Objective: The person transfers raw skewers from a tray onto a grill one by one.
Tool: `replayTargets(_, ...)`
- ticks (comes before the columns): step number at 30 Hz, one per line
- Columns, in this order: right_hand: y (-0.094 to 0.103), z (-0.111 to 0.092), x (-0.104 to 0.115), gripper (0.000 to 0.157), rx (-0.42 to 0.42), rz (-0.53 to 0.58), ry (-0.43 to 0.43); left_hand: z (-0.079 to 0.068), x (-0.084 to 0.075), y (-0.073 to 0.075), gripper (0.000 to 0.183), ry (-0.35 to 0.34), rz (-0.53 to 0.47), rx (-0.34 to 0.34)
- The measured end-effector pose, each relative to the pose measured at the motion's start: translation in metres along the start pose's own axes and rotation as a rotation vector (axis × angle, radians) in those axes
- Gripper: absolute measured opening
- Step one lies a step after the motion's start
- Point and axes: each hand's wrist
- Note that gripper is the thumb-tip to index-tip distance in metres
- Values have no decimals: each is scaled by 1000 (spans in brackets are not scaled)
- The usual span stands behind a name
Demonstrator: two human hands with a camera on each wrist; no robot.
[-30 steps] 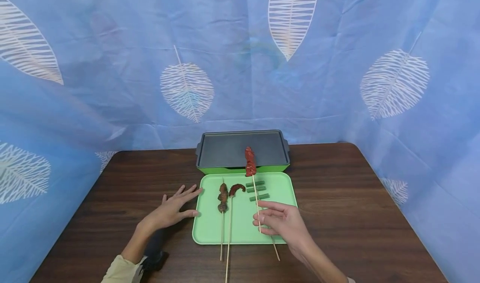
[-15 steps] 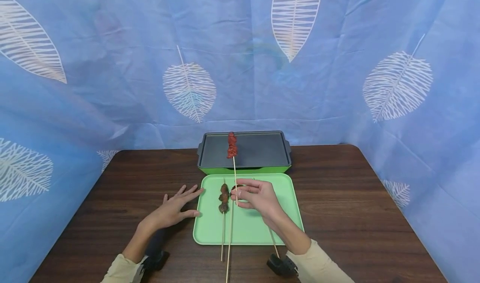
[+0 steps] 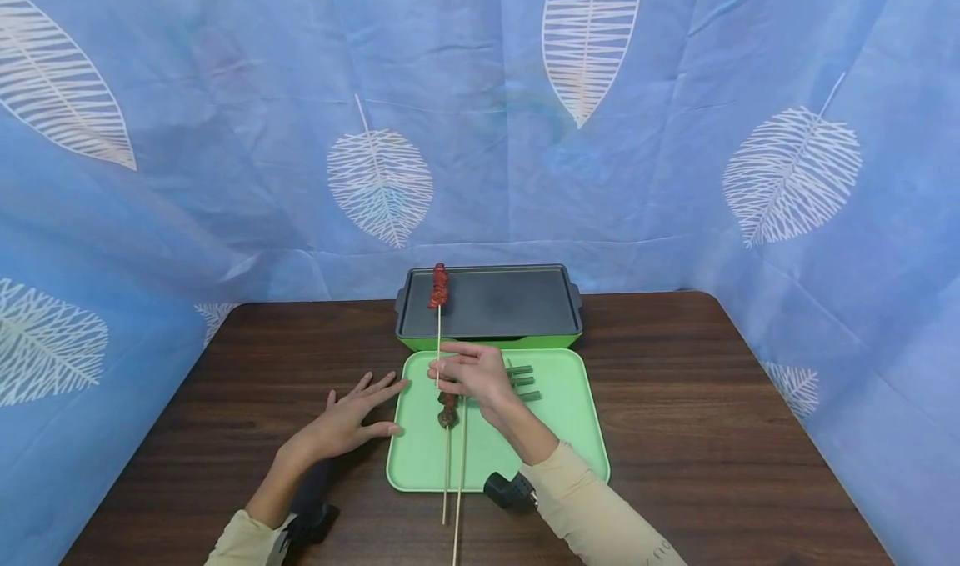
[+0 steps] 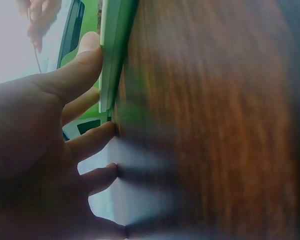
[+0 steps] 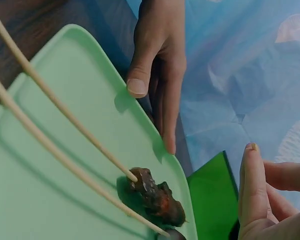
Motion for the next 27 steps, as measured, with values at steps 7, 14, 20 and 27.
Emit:
replayTargets(7,-6,10,-9,44,-9,8,-13,-1,-2,0,74,5,4,4)
replayTargets(14,-6,15,-15,45,0,17,-14,0,-2,0,74,23,-2,5)
replayTargets(20,6,10,-19,45,43,4,-40,0,-4,-1,74,29,6,8)
replayTargets(27,40,-26,-11,48,117,-115,-26,-2,-5,0,75,14,-5,4)
Point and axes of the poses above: each hand's wrist, its own z-axis towards the middle knuckle, its own y-axis out of the back of the hand, x = y × z, and after that the axes turned 4 degrees about -z, right-handed
